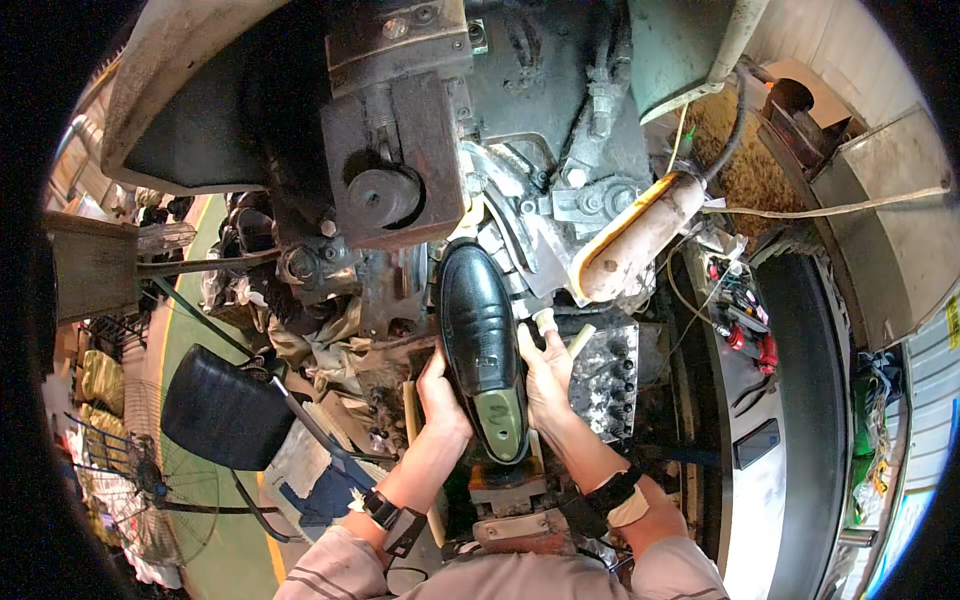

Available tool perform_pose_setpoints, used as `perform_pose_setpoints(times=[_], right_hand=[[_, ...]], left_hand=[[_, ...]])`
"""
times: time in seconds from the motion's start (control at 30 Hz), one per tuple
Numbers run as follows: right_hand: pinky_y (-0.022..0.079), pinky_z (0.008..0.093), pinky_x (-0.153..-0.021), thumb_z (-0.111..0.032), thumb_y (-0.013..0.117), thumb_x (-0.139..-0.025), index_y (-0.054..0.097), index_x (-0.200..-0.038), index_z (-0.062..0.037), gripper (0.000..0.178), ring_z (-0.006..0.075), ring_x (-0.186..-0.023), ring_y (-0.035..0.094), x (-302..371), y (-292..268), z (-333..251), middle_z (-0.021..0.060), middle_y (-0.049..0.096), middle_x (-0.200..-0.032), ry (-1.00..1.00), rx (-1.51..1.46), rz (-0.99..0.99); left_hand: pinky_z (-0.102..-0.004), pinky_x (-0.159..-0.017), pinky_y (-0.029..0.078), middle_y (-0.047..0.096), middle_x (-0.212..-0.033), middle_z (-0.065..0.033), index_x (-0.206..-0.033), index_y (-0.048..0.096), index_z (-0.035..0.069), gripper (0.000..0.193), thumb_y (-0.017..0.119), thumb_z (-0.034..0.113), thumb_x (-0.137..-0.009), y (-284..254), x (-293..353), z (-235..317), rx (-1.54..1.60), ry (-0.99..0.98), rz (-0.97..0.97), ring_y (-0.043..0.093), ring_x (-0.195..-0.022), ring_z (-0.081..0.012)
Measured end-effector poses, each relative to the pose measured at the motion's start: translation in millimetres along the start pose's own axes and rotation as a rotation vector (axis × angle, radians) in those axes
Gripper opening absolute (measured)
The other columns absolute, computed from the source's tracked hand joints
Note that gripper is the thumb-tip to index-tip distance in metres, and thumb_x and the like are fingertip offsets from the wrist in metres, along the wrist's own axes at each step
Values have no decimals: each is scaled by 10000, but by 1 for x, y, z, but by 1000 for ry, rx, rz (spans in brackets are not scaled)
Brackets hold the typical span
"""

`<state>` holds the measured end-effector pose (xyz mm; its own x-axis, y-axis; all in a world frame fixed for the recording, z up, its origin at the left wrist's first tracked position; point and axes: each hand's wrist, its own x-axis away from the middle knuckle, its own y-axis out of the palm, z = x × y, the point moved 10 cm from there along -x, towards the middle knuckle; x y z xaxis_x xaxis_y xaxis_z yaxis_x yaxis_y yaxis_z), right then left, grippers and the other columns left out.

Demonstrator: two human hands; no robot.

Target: Operate a toe lasting machine to shape and secure the front of shoes onto lasts.

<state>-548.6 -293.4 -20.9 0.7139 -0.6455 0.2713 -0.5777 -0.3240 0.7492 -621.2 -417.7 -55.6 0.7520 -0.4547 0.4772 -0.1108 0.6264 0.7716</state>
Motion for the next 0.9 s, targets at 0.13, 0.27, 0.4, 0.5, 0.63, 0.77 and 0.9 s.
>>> perform_pose_setpoints(times=[0.13, 0.27, 0.4, 0.5, 0.63, 0.77, 0.9], right_hand=[[609, 310, -695, -113, 646, -994, 511, -1277, -49, 320, 165, -834, 705, 1, -1, -3, 83, 697, -1050, -10, 4, 34], [603, 312, -721, -111, 647, -993, 543, -1234, -45, 271, 161, -861, 701, 2, -1, -3, 79, 694, -1063, -4, 0, 28], [596, 308, -725, -112, 658, -987, 548, -1243, -46, 287, 152, -867, 695, 1, 3, -3, 70, 691, -1063, 3, 15, -13], [594, 308, -709, -94, 678, -972, 564, -1239, -49, 293, 149, -848, 695, 3, 1, -3, 71, 694, -1046, 19, 35, 26], [592, 310, -675, -61, 693, -952, 571, -1219, -62, 293, 155, -797, 696, 4, 0, -7, 72, 697, -991, 3, 78, 83], [594, 306, -717, -61, 698, -945, 566, -1220, -87, 307, 146, -829, 692, 10, -5, -2, 50, 688, -1005, 17, 77, 99], [582, 295, -724, -42, 707, -931, 571, -1184, -84, 291, 144, -830, 683, 10, -6, -2, 42, 678, -1001, -4, 52, 83]], left_hand=[[-367, -835, 559, 703, -1089, -95, -1118, 653, -22, 320, 603, 280, -1023, -1, -1, -1, -3, -9, -15, 683, -933, -216], [-366, -846, 552, 701, -1091, -92, -1126, 650, -22, 338, 616, 295, -1017, -2, 2, 4, -58, 18, 18, 676, -934, -211], [-362, -846, 546, 702, -1087, -90, -1111, 654, -26, 345, 625, 304, -1013, -1, 4, 8, -86, 48, 69, 671, -936, -206], [-353, -839, 538, 704, -1070, -82, -1084, 661, -25, 344, 637, 309, -1007, 4, 7, 10, -87, 81, 32, 667, -932, -198], [-348, -826, 532, 701, -1043, -82, -1075, 659, -22, 351, 667, 318, -991, -6, 8, 16, -197, 115, 157, 658, -910, -192], [-345, -811, 539, 700, -1038, -87, -1042, 659, -22, 341, 667, 315, -990, -6, 12, 13, -118, 79, 129, 662, -883, -194], [-358, -810, 547, 700, -1045, -92, -1067, 656, -36, 354, 663, 310, -992, -9, 15, 15, -145, 74, 159, 664, -889, -201]])
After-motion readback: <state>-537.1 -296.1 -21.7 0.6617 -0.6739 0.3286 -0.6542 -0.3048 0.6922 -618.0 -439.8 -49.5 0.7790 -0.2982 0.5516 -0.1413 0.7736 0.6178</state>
